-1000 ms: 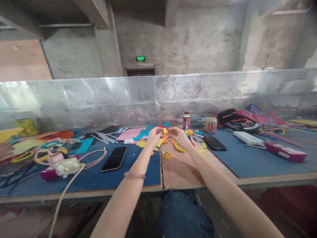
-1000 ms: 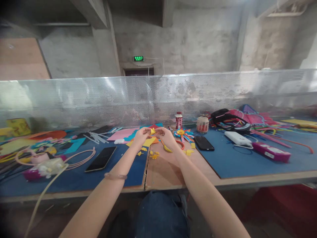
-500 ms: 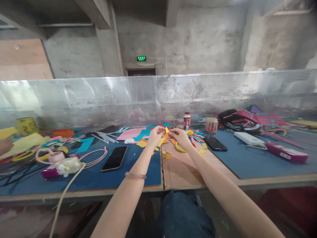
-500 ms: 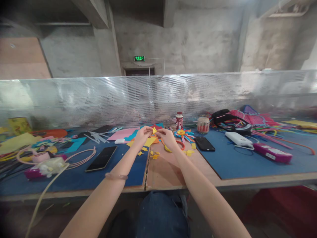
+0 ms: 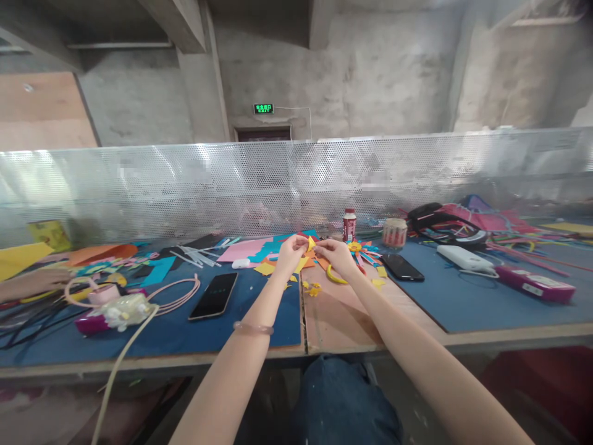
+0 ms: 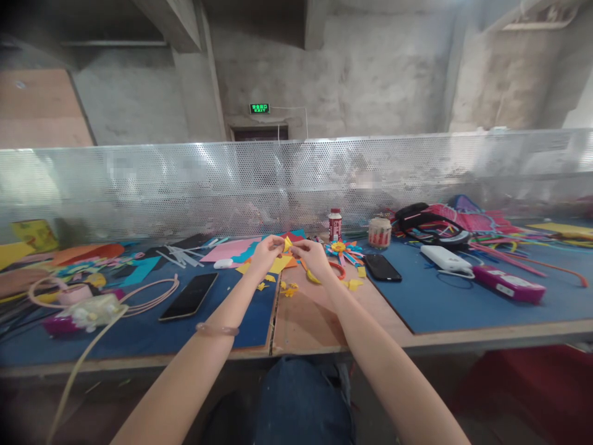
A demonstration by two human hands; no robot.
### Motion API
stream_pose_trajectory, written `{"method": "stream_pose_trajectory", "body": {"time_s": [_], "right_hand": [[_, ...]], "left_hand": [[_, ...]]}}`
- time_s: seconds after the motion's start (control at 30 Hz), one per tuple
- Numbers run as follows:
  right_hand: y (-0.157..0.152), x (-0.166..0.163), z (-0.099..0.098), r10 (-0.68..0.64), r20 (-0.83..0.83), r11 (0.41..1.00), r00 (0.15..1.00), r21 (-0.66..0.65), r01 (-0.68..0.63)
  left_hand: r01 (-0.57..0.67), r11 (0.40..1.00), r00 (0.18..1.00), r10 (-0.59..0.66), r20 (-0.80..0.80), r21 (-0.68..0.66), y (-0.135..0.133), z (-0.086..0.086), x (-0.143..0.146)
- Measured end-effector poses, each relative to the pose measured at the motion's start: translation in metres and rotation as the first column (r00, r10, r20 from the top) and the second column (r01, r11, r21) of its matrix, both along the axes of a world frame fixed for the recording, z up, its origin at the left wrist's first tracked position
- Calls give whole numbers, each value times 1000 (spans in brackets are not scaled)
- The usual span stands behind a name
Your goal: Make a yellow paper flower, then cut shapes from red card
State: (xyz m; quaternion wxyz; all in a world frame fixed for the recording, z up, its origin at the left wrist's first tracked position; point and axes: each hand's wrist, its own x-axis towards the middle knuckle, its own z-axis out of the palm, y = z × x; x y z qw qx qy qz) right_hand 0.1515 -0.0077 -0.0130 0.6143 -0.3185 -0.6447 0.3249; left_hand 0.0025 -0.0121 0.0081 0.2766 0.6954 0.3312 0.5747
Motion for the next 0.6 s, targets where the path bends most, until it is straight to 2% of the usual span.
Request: {"method": "stream_pose_trajectory", "body": {"time_s": [0.3, 0.47, 0.6], "right_hand": [[-9, -2, 6, 63, 6, 997, 998, 51, -63], [-6, 0, 3, 8, 33, 998, 999, 63, -10], [-5, 1, 2, 25, 55, 996, 998, 80, -30]], "left_hand": [[10, 1000, 1000, -10, 24, 7, 3, -2, -1], [57, 998, 997, -57, 45, 7, 4, -2, -1], [82, 996, 996, -81, 43, -19, 4, 0, -2]]}}
